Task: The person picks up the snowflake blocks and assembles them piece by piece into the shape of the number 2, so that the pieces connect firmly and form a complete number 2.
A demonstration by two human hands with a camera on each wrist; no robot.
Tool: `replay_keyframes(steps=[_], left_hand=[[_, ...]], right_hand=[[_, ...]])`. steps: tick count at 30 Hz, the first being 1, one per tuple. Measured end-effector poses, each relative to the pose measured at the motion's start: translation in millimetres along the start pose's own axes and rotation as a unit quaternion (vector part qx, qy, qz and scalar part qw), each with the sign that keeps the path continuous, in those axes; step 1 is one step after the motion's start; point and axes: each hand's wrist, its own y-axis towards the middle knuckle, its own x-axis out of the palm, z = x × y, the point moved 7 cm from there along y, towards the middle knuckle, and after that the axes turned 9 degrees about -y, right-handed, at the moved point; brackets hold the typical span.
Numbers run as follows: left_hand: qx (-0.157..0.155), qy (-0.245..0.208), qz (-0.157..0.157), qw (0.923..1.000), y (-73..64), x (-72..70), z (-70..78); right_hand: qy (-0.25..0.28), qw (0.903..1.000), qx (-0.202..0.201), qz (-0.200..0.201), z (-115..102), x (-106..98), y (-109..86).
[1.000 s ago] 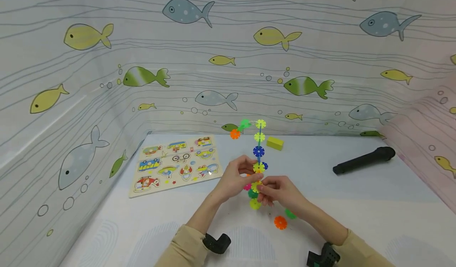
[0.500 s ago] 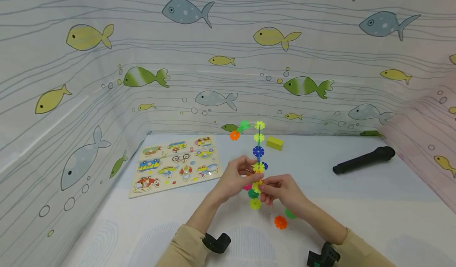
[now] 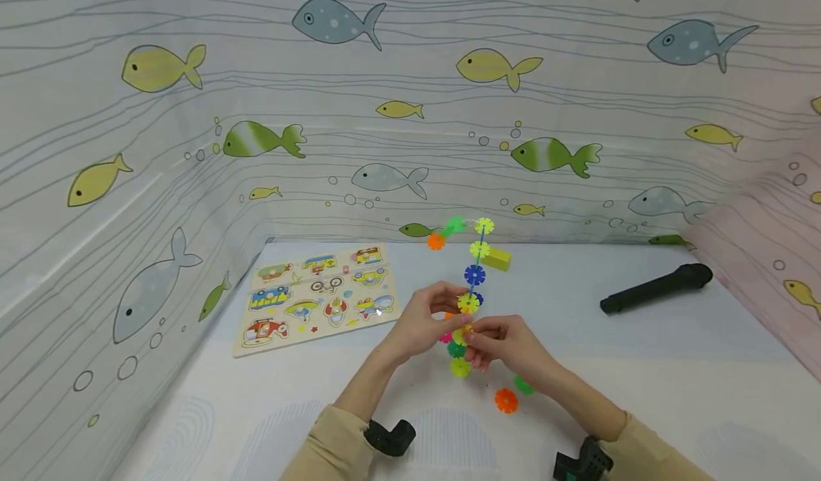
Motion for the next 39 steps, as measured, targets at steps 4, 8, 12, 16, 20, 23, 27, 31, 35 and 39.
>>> replay_keyframes(steps=[4,8,12,16,20,23,27,31,35,39], left_hand=[[-0.002,0.008,-0.004,1.0,0.5,-0.1,-1.1],[-0.005,0.023,0.006,0.9997,0.6,-2.8,-1.9],[-0.008,0.031,0.024,0.9992,-0.2,-7.2,-1.9],[-0.011,0.029,0.038,0.9988,-0.2,-10.8,-3.3],[-0.008,0.025,0.045,0.9986,0.7,-12.2,-5.3],[-0.004,0.027,0.049,0.9984,0.9,-12.3,-6.2],[-0.004,0.024,0.054,0.9983,2.0,-12.2,-7.8],[-0.005,0.017,0.058,0.9982,3.4,-11.8,-8.5],[-0.003,0.014,0.062,0.998,4.1,-11.9,-8.3],[0.006,0.008,0.069,0.9975,3.4,-12.1,-7.1]], right_hand=[[-0.033,0.9994,-0.004,0.007,-0.5,-2.7,0.4],[-0.063,0.9976,0.002,0.029,-0.9,-11.0,1.8],[-0.1,0.9925,0.018,0.069,2.0,-27.8,6.0],[-0.135,0.9823,0.044,0.122,11.8,-50.5,17.2],[-0.174,0.9705,0.076,0.149,26.5,-65.8,33.3],[-0.189,0.9668,0.091,0.146,34.4,-69.1,45.7],[-0.2,0.9649,0.098,0.139,39.4,-67.7,60.4],[-0.226,0.9609,0.107,0.119,43.7,-64.7,72.2],[-0.251,0.9566,0.12,0.087,47.9,-62.8,79.8],[-0.285,0.9493,0.114,0.068,49.4,-62.9,84.2]])
